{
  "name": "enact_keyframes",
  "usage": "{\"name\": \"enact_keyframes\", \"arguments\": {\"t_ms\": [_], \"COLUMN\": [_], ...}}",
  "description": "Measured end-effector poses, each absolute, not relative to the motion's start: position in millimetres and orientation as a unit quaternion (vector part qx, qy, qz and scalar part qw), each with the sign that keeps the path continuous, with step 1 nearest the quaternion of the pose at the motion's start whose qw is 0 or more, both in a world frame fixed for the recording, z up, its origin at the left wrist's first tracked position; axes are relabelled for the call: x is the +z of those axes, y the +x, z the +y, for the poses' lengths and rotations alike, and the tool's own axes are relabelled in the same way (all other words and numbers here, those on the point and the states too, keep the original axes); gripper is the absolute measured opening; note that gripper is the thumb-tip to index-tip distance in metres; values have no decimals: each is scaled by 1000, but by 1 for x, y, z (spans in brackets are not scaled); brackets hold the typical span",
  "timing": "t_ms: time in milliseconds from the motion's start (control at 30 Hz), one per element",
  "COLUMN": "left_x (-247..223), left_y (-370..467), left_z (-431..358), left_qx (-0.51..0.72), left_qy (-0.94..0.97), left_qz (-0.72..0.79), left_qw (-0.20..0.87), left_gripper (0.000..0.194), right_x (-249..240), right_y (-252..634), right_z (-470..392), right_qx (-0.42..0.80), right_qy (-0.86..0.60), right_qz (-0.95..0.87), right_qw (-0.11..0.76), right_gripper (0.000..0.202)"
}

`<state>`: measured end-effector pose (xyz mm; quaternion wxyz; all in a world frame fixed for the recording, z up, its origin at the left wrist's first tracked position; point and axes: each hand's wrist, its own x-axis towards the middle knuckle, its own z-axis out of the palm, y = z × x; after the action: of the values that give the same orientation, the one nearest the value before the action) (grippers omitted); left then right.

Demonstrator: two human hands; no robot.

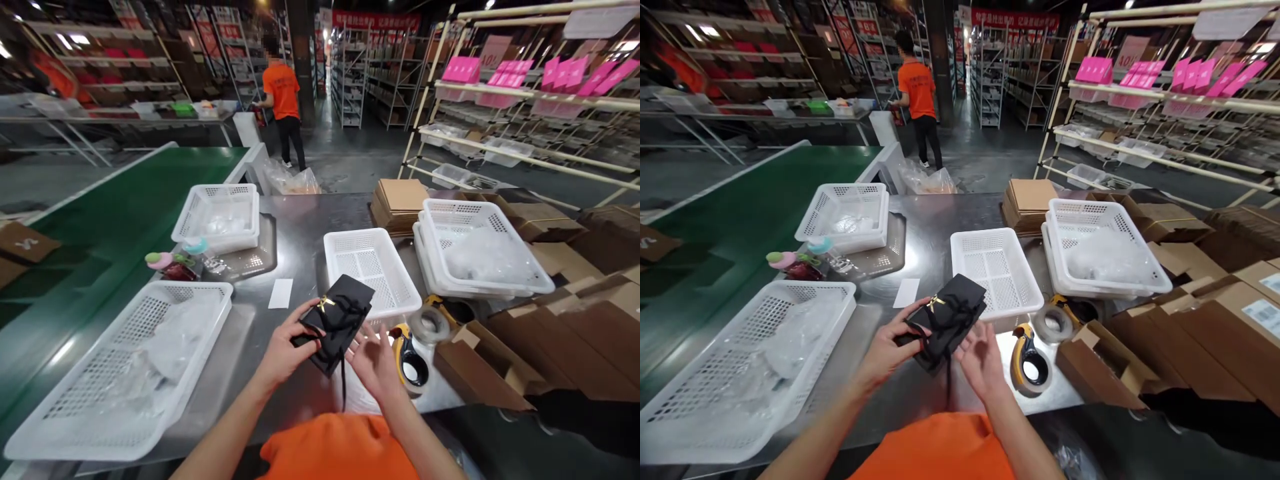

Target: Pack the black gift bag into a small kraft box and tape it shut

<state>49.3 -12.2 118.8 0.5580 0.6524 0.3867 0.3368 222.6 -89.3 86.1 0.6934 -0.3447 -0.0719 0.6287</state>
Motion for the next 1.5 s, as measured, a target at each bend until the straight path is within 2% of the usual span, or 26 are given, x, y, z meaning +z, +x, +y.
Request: {"name": "enact_keyframes", "arguments": {"t_ms": [233,400,500,567,733,867,967,1033,1133,1233,1367,1433,1500], "left_x": [100,83,71,64,52,49,45,42,41,48,69,79,84], "left_y": [82,90,92,97,125,145,144,136,117,105,107,109,103], "left_z": [-49,-53,-46,-40,-38,-48,-53,-53,-47,-40,-35,-31,-25], "left_qx": [351,293,262,228,164,100,85,83,79,98,153,141,57], "left_qy": [783,791,792,802,850,878,884,884,878,858,785,751,757], "left_qz": [350,318,324,330,283,220,218,230,257,303,418,467,510], "left_qw": [376,432,446,442,414,414,406,399,396,404,430,445,404], "left_gripper": [19,26,34,34,32,29,29,29,30,33,45,57,67], "right_x": [86,66,64,71,75,31,-3,-9,17,73,125,122,102], "right_y": [200,248,320,378,485,501,489,479,465,443,386,346,302], "right_z": [-88,-106,-144,-189,-303,-325,-319,-318,-325,-327,-287,-250,-208], "right_qx": [551,433,268,130,204,188,112,42,-47,-88,-39,14,56], "right_qy": [-405,-473,-590,-699,-836,-898,-911,-910,-895,-855,-766,-717,-668], "right_qz": [-86,-114,-115,-125,-270,-317,-346,-368,-412,-495,-639,-697,-742], "right_qw": [725,759,753,692,432,239,193,186,161,125,65,31,8], "right_gripper": [62,55,49,43,33,29,21,23,28,31,43,37,26]}}
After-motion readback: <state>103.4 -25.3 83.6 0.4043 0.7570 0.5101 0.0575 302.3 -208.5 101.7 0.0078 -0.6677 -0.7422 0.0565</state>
